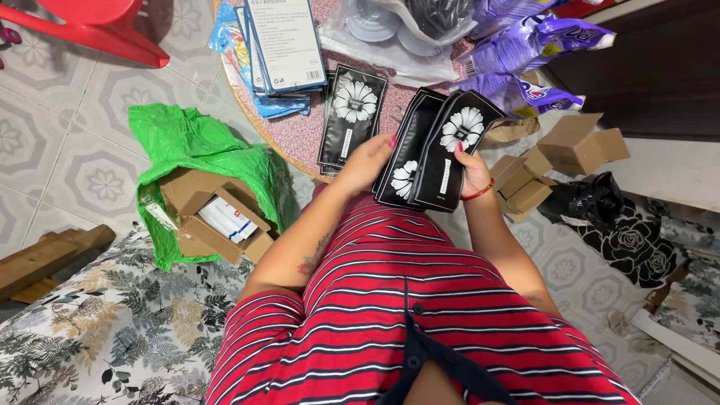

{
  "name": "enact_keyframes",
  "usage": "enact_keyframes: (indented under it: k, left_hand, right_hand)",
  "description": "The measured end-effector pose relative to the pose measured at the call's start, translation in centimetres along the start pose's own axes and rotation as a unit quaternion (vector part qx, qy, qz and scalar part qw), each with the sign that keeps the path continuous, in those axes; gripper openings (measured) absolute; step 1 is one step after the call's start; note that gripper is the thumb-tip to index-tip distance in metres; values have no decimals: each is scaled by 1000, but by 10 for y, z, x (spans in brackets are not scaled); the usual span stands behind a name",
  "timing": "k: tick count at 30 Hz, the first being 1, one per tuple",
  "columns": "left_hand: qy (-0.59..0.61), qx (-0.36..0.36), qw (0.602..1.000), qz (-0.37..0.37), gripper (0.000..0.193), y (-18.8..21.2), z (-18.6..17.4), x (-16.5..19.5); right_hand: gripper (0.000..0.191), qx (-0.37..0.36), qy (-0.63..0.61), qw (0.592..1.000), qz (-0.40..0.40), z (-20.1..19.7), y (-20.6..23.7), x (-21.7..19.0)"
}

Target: The person sits on the floor and opens a small cardboard box, taking out black packets and paper instruction sheets and stacking them on a table. They then use scissors to cut the tape on a larger green-wrapped box, open it, and remove a plastic container and fan parts.

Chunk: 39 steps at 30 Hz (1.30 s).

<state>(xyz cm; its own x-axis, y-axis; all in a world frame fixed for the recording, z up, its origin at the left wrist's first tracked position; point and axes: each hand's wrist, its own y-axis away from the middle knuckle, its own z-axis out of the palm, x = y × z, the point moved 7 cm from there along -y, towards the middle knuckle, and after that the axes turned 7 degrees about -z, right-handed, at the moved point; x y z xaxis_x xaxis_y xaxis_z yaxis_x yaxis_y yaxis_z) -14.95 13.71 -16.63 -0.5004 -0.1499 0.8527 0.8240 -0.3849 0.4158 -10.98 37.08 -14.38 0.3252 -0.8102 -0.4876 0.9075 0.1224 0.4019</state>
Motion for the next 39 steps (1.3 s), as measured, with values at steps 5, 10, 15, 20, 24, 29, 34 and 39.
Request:
enact_keyframes:
  k: [5, 10, 15, 20, 24, 29, 34, 39]
  left_hand:
    - [39, -29, 998, -33, 21, 11, 9, 12]
    - [-182, 86, 976, 80, 14, 26, 2, 43]
    - [-157, 100, 979, 83, 18, 29, -2, 40]
    - [150, 103, 983, -16, 13, 13, -49, 11]
    - [-14, 202, 978, -47, 9, -12, -97, 8]
    - [-362, 394, 817, 215, 33, -5, -102, 60]
    - [-204, 130, 970, 35, 31, -2, -39, 22]
    - [91, -22, 994, -61, 22, 9, 1, 8]
  right_hand:
    - [43, 24, 21, 999, 22, 5, -2, 9]
    - [43, 25, 44, 998, 33, 8, -7, 18]
    - [39, 10, 62, 998, 24, 10, -12, 17]
    - [41, 23, 72, 997, 3, 6, -14, -1]
    - [47, 35, 72, 997, -6, -2, -5, -18]
    - [47, 16, 54, 998, -5, -5, 5, -22]
    - [44, -8, 55, 998, 19, 2, -1, -2]
    - [42, 2, 53, 998, 32, 10, -7, 11]
